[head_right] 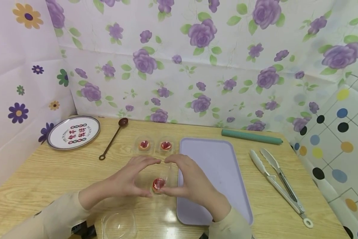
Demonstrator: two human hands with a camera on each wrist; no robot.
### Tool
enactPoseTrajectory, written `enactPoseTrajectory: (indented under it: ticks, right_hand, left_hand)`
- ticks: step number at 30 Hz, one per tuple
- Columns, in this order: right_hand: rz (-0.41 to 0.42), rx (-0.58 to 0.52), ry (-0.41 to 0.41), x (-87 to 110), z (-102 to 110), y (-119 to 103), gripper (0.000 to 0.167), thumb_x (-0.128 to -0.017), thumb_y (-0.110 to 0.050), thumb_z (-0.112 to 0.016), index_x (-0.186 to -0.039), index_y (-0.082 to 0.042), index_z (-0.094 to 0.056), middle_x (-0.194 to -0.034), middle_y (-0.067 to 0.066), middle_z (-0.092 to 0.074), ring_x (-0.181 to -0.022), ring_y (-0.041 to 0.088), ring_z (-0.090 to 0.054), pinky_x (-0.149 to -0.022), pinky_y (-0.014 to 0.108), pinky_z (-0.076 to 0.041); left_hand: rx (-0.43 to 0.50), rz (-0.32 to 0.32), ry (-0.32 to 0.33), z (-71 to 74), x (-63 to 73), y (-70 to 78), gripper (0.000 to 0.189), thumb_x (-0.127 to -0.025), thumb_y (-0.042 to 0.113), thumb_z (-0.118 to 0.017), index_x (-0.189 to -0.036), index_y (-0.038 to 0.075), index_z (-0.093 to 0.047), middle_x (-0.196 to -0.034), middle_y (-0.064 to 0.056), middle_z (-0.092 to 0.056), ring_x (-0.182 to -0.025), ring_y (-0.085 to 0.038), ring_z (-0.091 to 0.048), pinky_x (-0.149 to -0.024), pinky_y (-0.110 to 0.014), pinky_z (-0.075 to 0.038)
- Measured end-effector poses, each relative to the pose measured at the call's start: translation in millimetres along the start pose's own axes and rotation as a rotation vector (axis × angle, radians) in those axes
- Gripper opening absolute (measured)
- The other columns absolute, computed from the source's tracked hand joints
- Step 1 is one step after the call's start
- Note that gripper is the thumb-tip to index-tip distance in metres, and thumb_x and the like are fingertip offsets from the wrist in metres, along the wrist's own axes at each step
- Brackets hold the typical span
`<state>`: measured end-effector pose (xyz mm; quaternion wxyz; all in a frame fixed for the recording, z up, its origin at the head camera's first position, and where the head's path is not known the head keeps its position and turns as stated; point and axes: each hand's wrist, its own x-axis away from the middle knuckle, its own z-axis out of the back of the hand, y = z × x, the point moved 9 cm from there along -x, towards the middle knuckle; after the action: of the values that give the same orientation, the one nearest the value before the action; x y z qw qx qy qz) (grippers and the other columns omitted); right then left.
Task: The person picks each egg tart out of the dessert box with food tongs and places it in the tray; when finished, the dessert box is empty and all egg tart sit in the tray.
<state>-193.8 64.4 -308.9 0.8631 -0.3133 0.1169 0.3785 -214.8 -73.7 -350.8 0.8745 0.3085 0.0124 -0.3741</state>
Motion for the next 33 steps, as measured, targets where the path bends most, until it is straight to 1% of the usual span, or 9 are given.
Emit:
enactPoseTrajectory:
  ticks: [5,8,11,15,18,21,26,30,33]
  right_hand:
    - [0.008,-0.170,0.026,7.5,-0.7,1.4,0.069,-0.069,-0.024,-0.086,-0.127,-0.012,-0.049,-0.134,0.001,-0.056,-0.124,0.015,-0.052,-0.097,0.033,-0.048]
    - [0.025,-0.207,0.026,11.5,-2.6,1.5,0.070,-0.070,-0.023,-0.085,-0.128,-0.011,-0.048,-0.134,0.003,-0.057,-0.124,0.016,-0.052,-0.095,0.031,-0.048]
    - [0.037,-0.196,0.013,16.1,-5.3,1.7,0.074,-0.071,-0.024,-0.085,-0.133,-0.012,-0.046,-0.135,0.003,-0.056,-0.123,0.015,-0.052,-0.095,0.030,-0.047]
    - [0.053,-0.154,-0.008,21.7,-7.4,1.0,0.079,-0.074,-0.030,-0.083,-0.140,-0.013,-0.042,-0.138,0.003,-0.054,-0.123,0.015,-0.051,-0.095,0.030,-0.048]
    - [0.067,-0.119,-0.027,25.9,-7.9,-1.4,0.079,-0.074,-0.031,-0.082,-0.140,-0.012,-0.042,-0.137,0.003,-0.053,-0.122,0.016,-0.051,-0.094,0.032,-0.049]
    - [0.045,-0.082,-0.069,31.1,-11.3,-2.6,0.081,-0.072,-0.029,-0.084,-0.140,-0.013,-0.043,-0.136,0.001,-0.053,-0.123,0.016,-0.051,-0.096,0.034,-0.050]
    - [-0.025,-0.007,-0.165,41.3,-21.7,-2.5,0.079,-0.071,-0.035,-0.083,-0.138,-0.013,-0.046,-0.134,-0.001,-0.053,-0.123,0.016,-0.052,-0.100,0.039,-0.049]
    - [-0.051,0.038,-0.229,49.7,-31.5,-2.0,0.075,-0.074,-0.044,-0.080,-0.135,-0.011,-0.051,-0.132,-0.003,-0.052,-0.120,0.015,-0.052,-0.101,0.037,-0.049]
    - [-0.066,0.043,-0.268,55.4,-39.4,-0.7,0.074,-0.075,-0.048,-0.078,-0.133,-0.010,-0.052,-0.131,-0.004,-0.051,-0.120,0.014,-0.052,-0.100,0.035,-0.049]
  left_hand:
    - [0.016,-0.045,0.035,4.6,3.3,10.3,0.088,-0.066,0.044,-0.084,-0.139,0.013,-0.045,-0.134,-0.001,-0.056,-0.128,-0.024,-0.046,-0.109,-0.057,-0.033]
    - [-0.007,-0.060,0.053,6.4,6.0,16.6,0.084,-0.067,0.046,-0.082,-0.136,0.012,-0.049,-0.128,-0.001,-0.059,-0.124,-0.023,-0.048,-0.107,-0.054,-0.035]
    - [-0.049,-0.047,0.054,6.9,8.9,21.2,0.082,-0.067,0.049,-0.081,-0.133,0.011,-0.051,-0.124,0.000,-0.060,-0.121,-0.021,-0.050,-0.106,-0.052,-0.037]
    - [-0.160,-0.036,0.067,7.5,13.2,29.1,0.079,-0.068,0.052,-0.079,-0.130,0.011,-0.053,-0.121,0.002,-0.060,-0.117,-0.017,-0.051,-0.104,-0.045,-0.040]
    - [-0.289,-0.069,0.100,8.2,17.7,39.1,0.077,-0.067,0.054,-0.078,-0.126,0.011,-0.056,-0.118,0.002,-0.060,-0.113,-0.016,-0.053,-0.099,-0.040,-0.044]
    - [-0.389,-0.101,0.122,7.1,22.7,48.9,0.076,-0.065,0.056,-0.077,-0.123,0.010,-0.058,-0.114,0.001,-0.060,-0.108,-0.016,-0.054,-0.094,-0.037,-0.046]
    - [-0.448,-0.070,0.079,-3.1,29.4,54.5,0.076,-0.064,0.059,-0.077,-0.118,0.009,-0.059,-0.110,0.002,-0.060,-0.105,-0.015,-0.054,-0.094,-0.034,-0.045]
    - [-0.488,-0.038,0.026,-15.6,33.8,54.1,0.073,-0.063,0.060,-0.077,-0.114,0.010,-0.060,-0.108,0.003,-0.059,-0.104,-0.015,-0.053,-0.093,-0.033,-0.044]
    - [-0.480,-0.003,-0.022,-25.2,37.2,51.6,0.073,-0.063,0.061,-0.076,-0.114,0.011,-0.060,-0.108,0.003,-0.057,-0.105,-0.015,-0.052,-0.093,-0.034,-0.043]
